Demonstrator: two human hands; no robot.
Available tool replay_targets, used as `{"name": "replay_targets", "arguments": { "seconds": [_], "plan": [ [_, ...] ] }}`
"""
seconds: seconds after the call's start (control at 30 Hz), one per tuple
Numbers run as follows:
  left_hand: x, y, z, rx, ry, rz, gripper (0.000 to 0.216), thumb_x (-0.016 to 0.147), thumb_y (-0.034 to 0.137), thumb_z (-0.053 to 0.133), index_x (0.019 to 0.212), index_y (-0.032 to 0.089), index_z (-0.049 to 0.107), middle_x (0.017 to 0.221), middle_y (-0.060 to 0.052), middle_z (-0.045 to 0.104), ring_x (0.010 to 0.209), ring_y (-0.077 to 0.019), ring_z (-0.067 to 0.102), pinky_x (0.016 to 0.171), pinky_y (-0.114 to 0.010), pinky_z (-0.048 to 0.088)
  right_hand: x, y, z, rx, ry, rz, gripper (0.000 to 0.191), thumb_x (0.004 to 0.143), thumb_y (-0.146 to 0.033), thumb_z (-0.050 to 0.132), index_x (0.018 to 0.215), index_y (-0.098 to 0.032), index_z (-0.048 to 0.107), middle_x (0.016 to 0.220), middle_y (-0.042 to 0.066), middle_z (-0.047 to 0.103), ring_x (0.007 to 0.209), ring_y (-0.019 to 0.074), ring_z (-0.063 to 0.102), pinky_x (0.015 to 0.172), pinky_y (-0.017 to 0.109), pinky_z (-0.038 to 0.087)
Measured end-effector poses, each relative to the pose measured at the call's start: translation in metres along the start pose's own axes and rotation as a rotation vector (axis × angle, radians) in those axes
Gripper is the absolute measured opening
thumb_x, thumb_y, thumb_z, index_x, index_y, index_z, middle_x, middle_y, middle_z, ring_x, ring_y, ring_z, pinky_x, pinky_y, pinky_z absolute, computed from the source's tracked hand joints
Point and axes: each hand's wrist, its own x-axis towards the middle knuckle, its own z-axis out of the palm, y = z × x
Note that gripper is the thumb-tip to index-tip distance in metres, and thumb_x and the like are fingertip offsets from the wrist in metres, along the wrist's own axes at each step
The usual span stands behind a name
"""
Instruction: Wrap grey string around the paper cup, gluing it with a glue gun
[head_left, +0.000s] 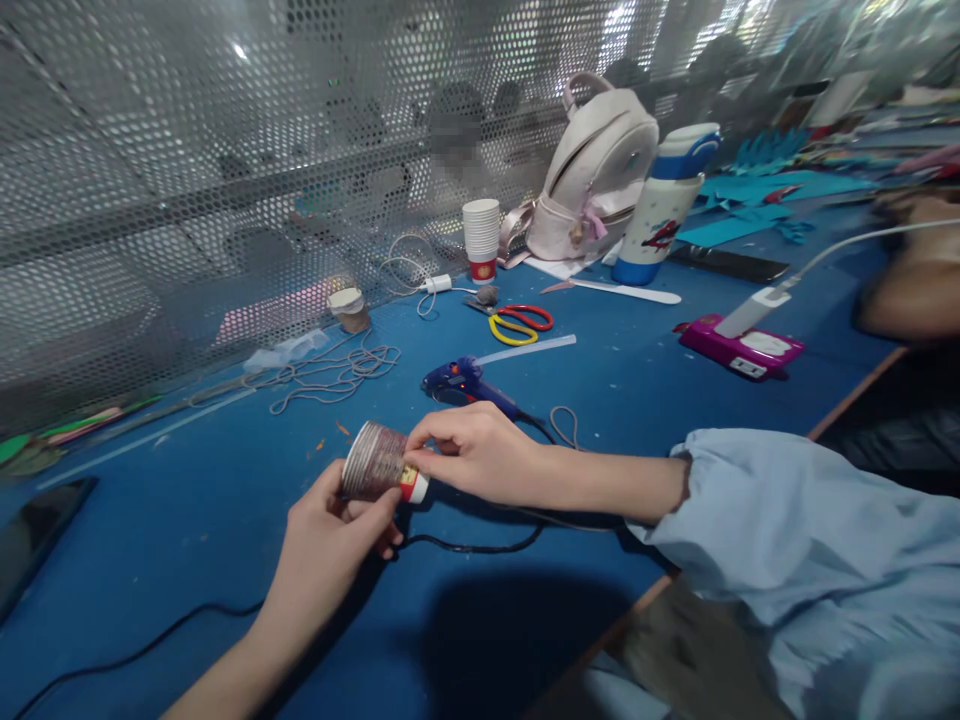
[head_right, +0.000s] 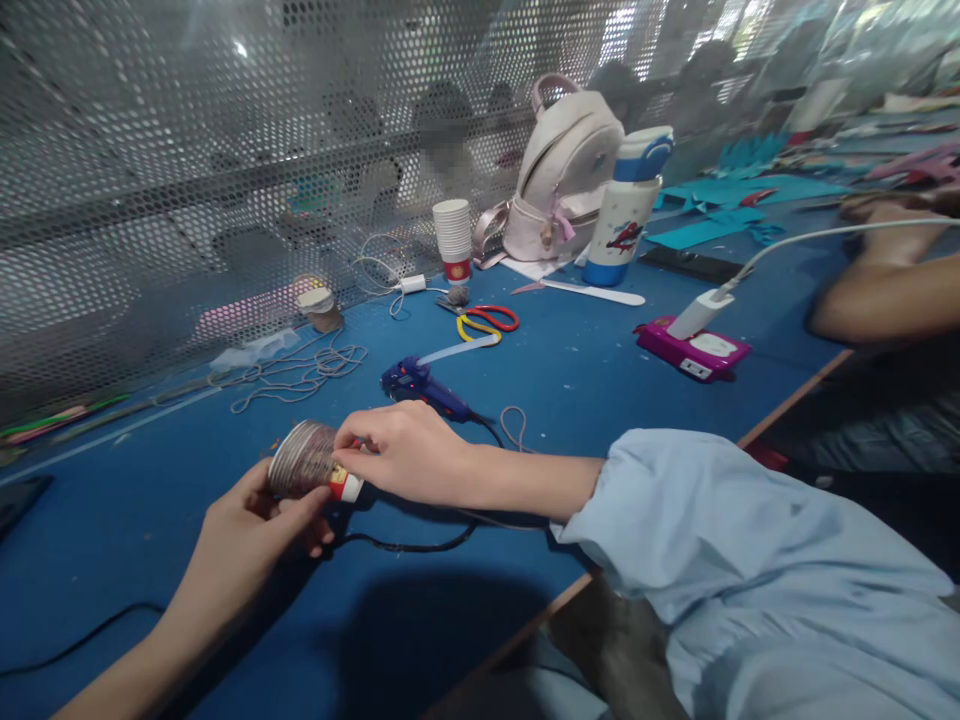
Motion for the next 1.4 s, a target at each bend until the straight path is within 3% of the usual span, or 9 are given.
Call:
{"name": "replay_targets", "arguments": {
  "seconds": [1.17,1.4],
  "plan": [
    [-0.0008,-0.0066,-0.0017,0.066,0.047,0.109,0.026,0.066,0.035,0.073,0.081,0.016,0.062,0.052,0.002,0.067,0.044,-0.0134,0.063,0.043,-0.019,0.051,-0.0013,0.0035,-0.0011,-0.003,0.009,0.022,0.010,0.084,-0.016,0.062,0.079,-0.014,0.070,0.071,0.001,0.068,0.060,0.0075,0.053,0.059,0.019,0.037],
    [-0.0012,-0.0034,-0.0017,0.079,0.046,0.111,0.026,0.065,0.036,0.072,0.078,0.016,0.061,0.051,0.002,0.066,0.043,-0.0133,0.062,0.043,-0.020,0.051,-0.0011,0.0033,-0.0023,-0.028,0.012,0.056,0.009,0.082,-0.016,0.063,0.078,-0.012,0.070,0.065,-0.001,0.063,0.055,0.0061,0.044,0.055,0.019,0.033]
  ]
}}
